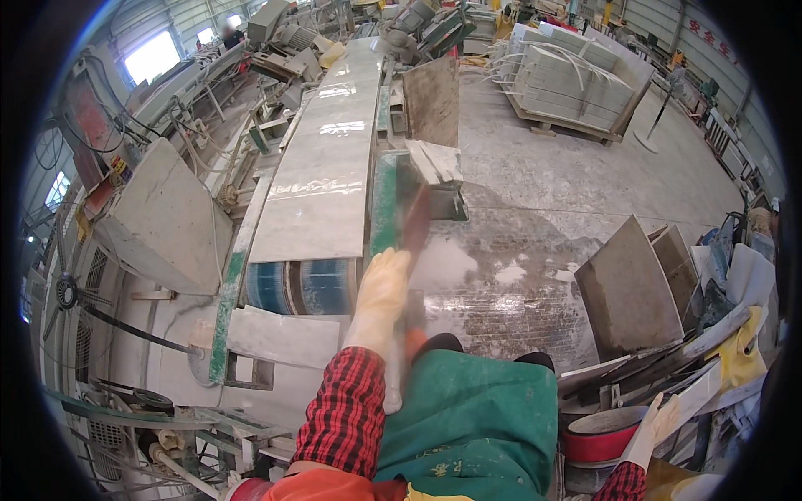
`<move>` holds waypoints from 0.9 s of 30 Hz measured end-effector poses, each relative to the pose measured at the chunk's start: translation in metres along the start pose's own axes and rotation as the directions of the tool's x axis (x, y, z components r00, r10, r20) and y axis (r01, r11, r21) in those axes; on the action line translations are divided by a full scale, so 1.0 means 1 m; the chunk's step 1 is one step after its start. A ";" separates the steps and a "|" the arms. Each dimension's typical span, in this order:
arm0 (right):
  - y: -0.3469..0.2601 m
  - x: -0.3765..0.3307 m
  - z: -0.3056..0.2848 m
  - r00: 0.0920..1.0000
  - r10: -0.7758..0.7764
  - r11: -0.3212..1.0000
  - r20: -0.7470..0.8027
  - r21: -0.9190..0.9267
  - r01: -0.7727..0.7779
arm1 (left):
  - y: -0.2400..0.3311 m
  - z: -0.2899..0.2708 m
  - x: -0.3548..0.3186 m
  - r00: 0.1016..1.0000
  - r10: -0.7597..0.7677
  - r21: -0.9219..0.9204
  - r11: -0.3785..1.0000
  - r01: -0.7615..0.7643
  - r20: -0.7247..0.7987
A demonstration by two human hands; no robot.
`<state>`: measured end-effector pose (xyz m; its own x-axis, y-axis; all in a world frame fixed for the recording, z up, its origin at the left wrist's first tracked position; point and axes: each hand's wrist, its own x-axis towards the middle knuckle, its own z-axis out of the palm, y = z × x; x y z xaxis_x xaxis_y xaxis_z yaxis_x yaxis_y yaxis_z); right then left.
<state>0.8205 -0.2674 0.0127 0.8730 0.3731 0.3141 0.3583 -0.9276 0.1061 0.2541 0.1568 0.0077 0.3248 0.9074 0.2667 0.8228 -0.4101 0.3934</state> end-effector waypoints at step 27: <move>-0.014 -0.021 -0.015 0.998 0.015 0.995 0.056 0.093 -0.021 | 0.001 -0.009 0.000 0.999 -0.009 -0.023 1.000 0.010 0.036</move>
<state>0.7920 -0.2622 0.0183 0.8957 0.3594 0.2619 0.3695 -0.9292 0.0115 0.2503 0.1554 0.0161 0.3340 0.9137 0.2315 0.8151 -0.4033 0.4160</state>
